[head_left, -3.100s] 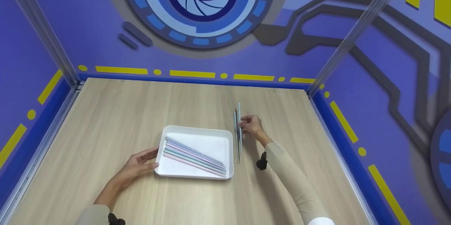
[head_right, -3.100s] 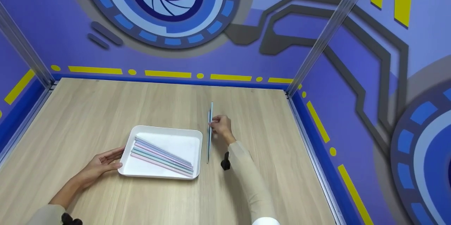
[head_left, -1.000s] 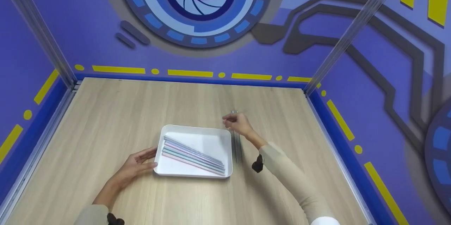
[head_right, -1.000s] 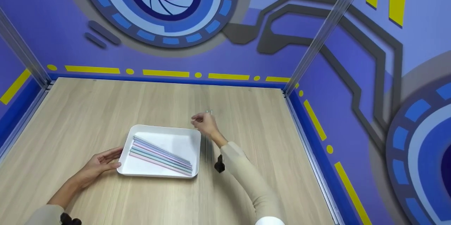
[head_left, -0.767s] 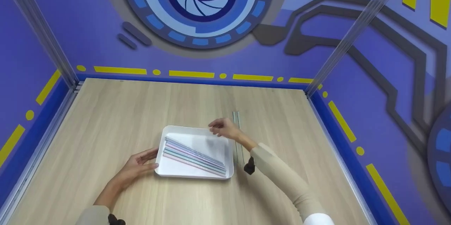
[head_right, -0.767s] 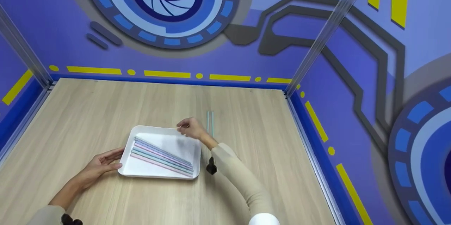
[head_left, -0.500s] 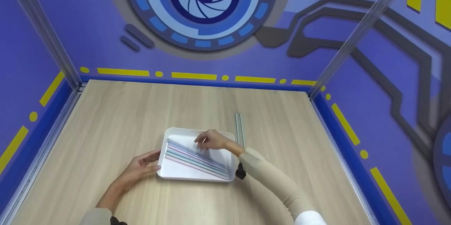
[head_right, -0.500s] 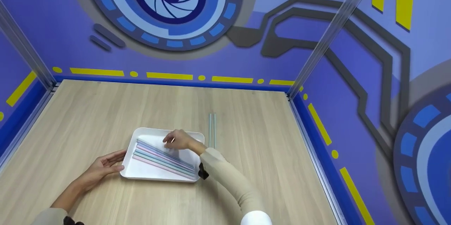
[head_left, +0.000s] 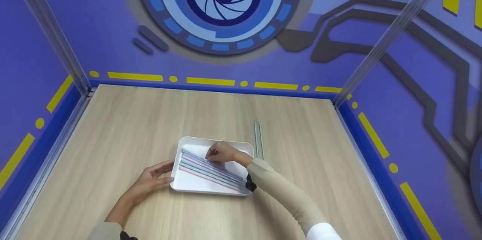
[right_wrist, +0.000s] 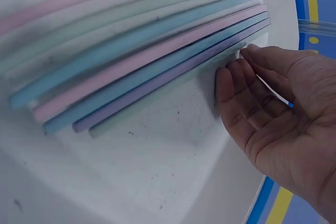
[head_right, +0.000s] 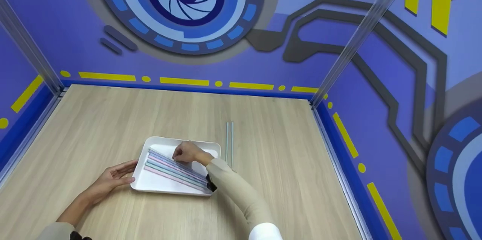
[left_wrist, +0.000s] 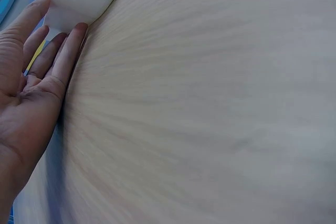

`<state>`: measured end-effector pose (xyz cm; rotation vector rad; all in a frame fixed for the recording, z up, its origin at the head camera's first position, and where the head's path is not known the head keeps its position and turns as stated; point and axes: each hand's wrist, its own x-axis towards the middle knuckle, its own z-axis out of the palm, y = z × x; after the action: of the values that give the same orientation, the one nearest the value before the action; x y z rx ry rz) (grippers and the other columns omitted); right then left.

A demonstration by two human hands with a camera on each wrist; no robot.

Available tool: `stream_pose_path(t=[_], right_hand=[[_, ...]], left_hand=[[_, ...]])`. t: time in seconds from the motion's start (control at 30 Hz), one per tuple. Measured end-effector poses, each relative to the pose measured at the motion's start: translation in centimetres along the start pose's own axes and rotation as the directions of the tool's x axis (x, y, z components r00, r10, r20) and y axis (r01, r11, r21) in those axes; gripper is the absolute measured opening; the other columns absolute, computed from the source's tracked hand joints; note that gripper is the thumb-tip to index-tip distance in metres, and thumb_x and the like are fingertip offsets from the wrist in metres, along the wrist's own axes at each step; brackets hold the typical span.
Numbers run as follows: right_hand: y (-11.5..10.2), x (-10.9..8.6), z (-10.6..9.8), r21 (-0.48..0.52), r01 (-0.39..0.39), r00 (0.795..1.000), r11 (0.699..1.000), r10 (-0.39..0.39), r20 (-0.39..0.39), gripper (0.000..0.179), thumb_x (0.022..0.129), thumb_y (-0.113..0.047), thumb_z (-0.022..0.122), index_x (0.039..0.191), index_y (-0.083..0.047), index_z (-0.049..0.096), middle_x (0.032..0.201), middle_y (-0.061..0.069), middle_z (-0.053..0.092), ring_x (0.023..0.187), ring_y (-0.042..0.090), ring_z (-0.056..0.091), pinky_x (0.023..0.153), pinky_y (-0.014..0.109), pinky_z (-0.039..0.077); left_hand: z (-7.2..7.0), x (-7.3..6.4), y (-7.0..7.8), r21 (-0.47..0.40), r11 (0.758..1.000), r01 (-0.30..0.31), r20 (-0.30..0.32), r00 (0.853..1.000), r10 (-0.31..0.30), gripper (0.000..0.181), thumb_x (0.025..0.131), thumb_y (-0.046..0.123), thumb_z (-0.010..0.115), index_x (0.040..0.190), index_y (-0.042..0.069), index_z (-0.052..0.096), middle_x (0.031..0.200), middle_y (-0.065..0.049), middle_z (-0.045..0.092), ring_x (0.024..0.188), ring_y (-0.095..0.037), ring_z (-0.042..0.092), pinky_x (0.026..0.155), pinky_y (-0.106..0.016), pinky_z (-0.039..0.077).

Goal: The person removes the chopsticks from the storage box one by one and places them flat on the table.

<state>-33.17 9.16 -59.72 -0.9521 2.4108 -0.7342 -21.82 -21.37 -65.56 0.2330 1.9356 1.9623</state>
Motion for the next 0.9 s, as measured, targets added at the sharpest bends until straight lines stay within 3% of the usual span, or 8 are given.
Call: stream_pose_path(t=[0.23, 0.4, 0.5, 0.67, 0.73, 0.9], right_hand=[[-0.3, 0.2, 0.1, -0.027, -0.007, 1.0, 1.0, 0.007, 0.005, 0.012, 0.095, -0.004, 0.07, 0.103, 0.004, 0.075, 0.098, 0.018, 0.077, 0.072, 0.002, 0.053, 0.065, 0.01, 0.043], [-0.8, 0.2, 0.4, -0.129, -0.045, 0.999, 0.991, 0.043, -0.014, 0.012, 0.096, -0.007, 0.069, 0.106, 0.0, 0.074, 0.096, 0.014, 0.076, 0.07, 0.006, 0.056, 0.064, 0.014, 0.045], [-1.0, 0.0, 0.5, -0.229, -0.07, 0.997, 0.971, 0.064, -0.035, 0.014, 0.096, -0.01, 0.07, 0.109, -0.005, 0.074, 0.1, 0.009, 0.076, 0.081, 0.01, 0.065, 0.073, 0.017, 0.054], [-1.2, -0.3, 0.8, -0.274, -0.117, 0.993, 0.955, 0.103, -0.062, 0.016, 0.097, -0.011, 0.07, 0.111, -0.008, 0.074, 0.105, 0.005, 0.076, 0.092, 0.014, 0.069, 0.083, 0.023, 0.06], [-1.3, -0.4, 0.7, -0.279, -0.124, 0.992, 0.952, 0.108, -0.07, 0.016, 0.096, -0.01, 0.07, 0.111, -0.008, 0.074, 0.104, 0.005, 0.075, 0.093, 0.014, 0.069, 0.083, 0.023, 0.059], [-1.4, -0.7, 0.4, -0.264, -0.122, 0.991, 0.957, 0.103, -0.084, 0.018, 0.094, -0.009, 0.071, 0.112, -0.009, 0.072, 0.105, 0.006, 0.076, 0.096, 0.017, 0.071, 0.083, 0.026, 0.06]], left_hand=[[0.1, -0.1, 0.0, -0.019, 1.0, 0.016, 0.014, 1.0, -0.016, 0.071, 0.095, 0.013, 0.072, 0.156, 0.001, 0.037, 0.162, -0.023, 0.037, 0.152, -0.041, 0.031, 0.11, -0.011, 0.043], [0.0, -0.1, 0.0, -0.018, 1.0, 0.007, 0.002, 1.0, -0.007, 0.072, 0.094, 0.012, 0.073, 0.156, -0.001, 0.037, 0.161, -0.024, 0.038, 0.152, -0.041, 0.033, 0.109, -0.011, 0.044], [0.0, 0.0, 0.1, -0.024, 1.0, 0.007, -0.004, 1.0, -0.008, 0.072, 0.094, 0.01, 0.073, 0.155, -0.001, 0.038, 0.16, -0.024, 0.039, 0.148, -0.028, 0.042, 0.109, -0.013, 0.045], [0.0, 0.0, 0.2, -0.009, 1.0, -0.004, -0.001, 1.0, 0.004, 0.072, 0.094, 0.01, 0.073, 0.155, -0.003, 0.037, 0.159, -0.026, 0.04, 0.135, -0.004, 0.052, 0.107, -0.014, 0.047], [0.1, -0.1, 0.2, -0.002, 1.0, -0.003, -0.007, 1.0, 0.003, 0.072, 0.093, 0.011, 0.074, 0.154, -0.002, 0.038, 0.159, -0.026, 0.041, 0.137, -0.008, 0.052, 0.107, -0.014, 0.047], [0.2, -0.1, 0.1, -0.003, 1.0, 0.018, -0.023, 1.0, -0.018, 0.071, 0.093, 0.012, 0.074, 0.154, -0.001, 0.04, 0.159, -0.023, 0.042, 0.148, -0.035, 0.04, 0.107, -0.012, 0.045]])
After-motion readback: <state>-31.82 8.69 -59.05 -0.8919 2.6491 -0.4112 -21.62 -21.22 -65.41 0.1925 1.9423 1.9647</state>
